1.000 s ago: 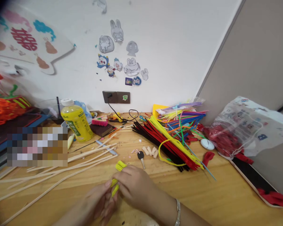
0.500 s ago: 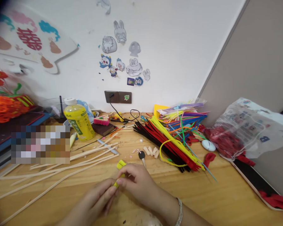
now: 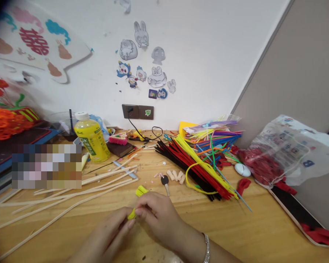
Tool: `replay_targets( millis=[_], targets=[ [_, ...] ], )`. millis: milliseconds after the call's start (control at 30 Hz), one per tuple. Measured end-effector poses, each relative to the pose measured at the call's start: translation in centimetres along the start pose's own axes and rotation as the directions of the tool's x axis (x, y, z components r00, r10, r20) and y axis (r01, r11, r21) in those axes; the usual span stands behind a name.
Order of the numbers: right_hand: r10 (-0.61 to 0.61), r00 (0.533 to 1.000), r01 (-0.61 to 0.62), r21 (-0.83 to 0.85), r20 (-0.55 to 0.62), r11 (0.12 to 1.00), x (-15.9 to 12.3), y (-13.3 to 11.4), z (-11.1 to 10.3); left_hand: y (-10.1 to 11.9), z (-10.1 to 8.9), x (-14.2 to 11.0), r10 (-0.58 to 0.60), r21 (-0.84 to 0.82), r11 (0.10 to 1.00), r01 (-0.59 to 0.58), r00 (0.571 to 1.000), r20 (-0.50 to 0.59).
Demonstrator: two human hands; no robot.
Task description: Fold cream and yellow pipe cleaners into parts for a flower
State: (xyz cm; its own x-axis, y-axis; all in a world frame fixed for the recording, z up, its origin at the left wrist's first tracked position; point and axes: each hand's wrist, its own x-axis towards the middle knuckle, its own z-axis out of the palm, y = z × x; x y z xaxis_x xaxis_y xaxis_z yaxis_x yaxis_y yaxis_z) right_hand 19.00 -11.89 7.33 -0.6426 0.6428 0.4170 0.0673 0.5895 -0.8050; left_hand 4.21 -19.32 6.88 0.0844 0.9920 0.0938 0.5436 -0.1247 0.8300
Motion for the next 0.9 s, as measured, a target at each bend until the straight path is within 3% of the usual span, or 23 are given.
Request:
replay_targets(
  millis=[333, 500, 700, 900],
  targets=[
    [-0.101, 0.994, 0.103, -0.043, 0.048, 0.994, -0.1, 0.0, 0.0, 0.3, -0.1, 0.1, 0.005, -0.009, 1.0, -0.005, 1.0, -0.026],
    [-0.066, 0.995, 0.076, -0.127, 0.076, 0.989, -0.4, -0.2, -0.1, 0.4, -0.7, 0.0, 0.108, 0.108, 0.988, -0.108, 0.994, 0.009],
    [-0.141, 0.942, 0.24, -0.316, 0.305, 0.918, -0.1, -0.4, -1.1, 0.9, -1.3, -0.2, 0.256, 0.278, 0.928, -0.25, 0.966, 0.012],
    [-0.167, 0.945, 0.267, -0.373, 0.28, 0.889, 0.0, -0.1, -0.8, 0.9, -1.2, -0.4, 0.295, 0.307, 0.91, -0.278, 0.955, -0.012]
  ],
)
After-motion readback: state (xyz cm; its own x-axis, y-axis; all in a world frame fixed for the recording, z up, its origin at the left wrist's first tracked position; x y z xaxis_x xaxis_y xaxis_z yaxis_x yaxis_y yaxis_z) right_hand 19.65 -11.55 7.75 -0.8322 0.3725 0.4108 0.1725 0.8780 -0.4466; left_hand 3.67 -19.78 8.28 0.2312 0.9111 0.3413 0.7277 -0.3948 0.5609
